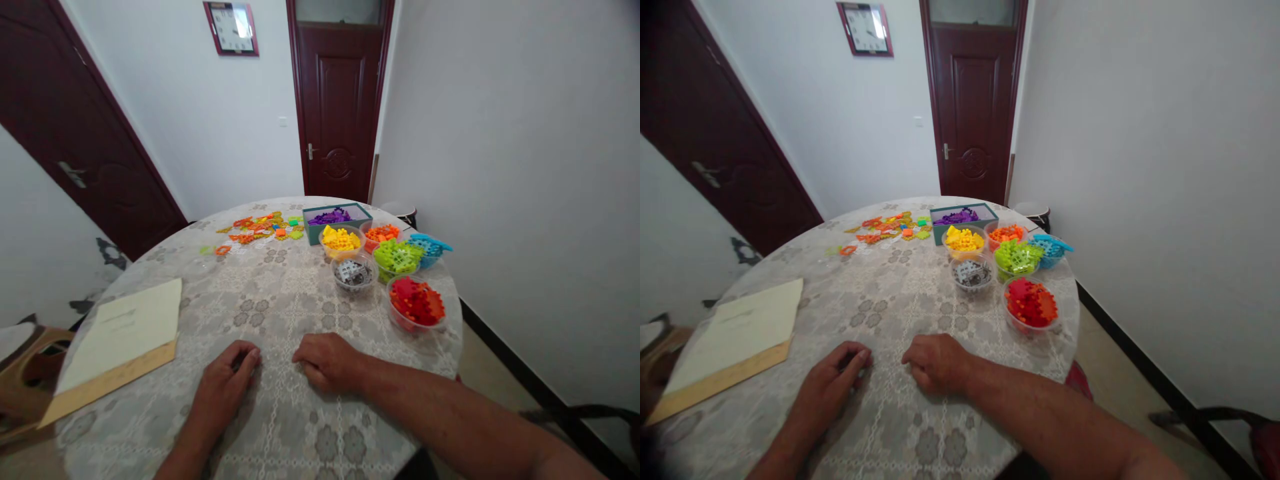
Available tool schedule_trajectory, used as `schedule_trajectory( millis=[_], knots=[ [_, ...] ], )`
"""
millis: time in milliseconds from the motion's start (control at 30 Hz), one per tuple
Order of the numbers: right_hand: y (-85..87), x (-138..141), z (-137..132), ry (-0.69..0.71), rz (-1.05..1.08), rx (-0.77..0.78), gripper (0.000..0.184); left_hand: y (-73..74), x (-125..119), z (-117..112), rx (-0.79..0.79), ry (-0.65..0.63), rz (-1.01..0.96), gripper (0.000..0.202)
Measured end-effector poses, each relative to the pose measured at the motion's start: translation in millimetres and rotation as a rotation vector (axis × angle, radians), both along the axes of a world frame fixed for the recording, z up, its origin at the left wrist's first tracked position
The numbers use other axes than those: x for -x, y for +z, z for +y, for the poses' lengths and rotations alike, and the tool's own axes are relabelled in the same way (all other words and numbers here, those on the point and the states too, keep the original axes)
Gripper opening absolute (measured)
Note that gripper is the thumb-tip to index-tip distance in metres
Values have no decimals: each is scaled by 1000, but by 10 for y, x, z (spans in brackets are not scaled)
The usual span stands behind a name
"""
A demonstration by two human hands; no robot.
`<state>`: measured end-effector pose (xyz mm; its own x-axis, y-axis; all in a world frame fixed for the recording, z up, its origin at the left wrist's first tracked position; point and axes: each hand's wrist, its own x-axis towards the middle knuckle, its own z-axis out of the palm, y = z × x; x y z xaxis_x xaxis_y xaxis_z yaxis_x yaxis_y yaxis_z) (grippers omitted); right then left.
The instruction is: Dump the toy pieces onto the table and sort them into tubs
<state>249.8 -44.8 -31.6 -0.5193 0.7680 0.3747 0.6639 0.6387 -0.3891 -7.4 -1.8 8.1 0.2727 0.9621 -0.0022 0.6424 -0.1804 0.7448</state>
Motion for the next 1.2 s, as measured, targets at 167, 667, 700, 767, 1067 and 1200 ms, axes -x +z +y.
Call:
schedule_trajectory(
  millis=[167, 667, 700, 767, 1067, 1200],
  knots=[
    [41, -23, -40, 15, 115, 56, 28, 15, -31, -44, -27, 19, -4, 37],
    [55, 4, -41, 29, 142, 116, 28, -207, 2, -66, -393, 6, 89, 20],
    [56, 6, -42, 29, 133, 122, 28, -224, -1, -71, -453, -5, 109, 17],
    [55, 13, -59, 24, 113, 137, 27, -250, -15, -85, -566, -31, 137, 12],
    [62, 72, -398, 109, -16, 122, 11, -232, -94, -158, -682, -130, 300, 9],
    [75, 101, -459, 172, -26, 134, 7, -214, -104, -174, -651, -127, 339, 10]
  ],
)
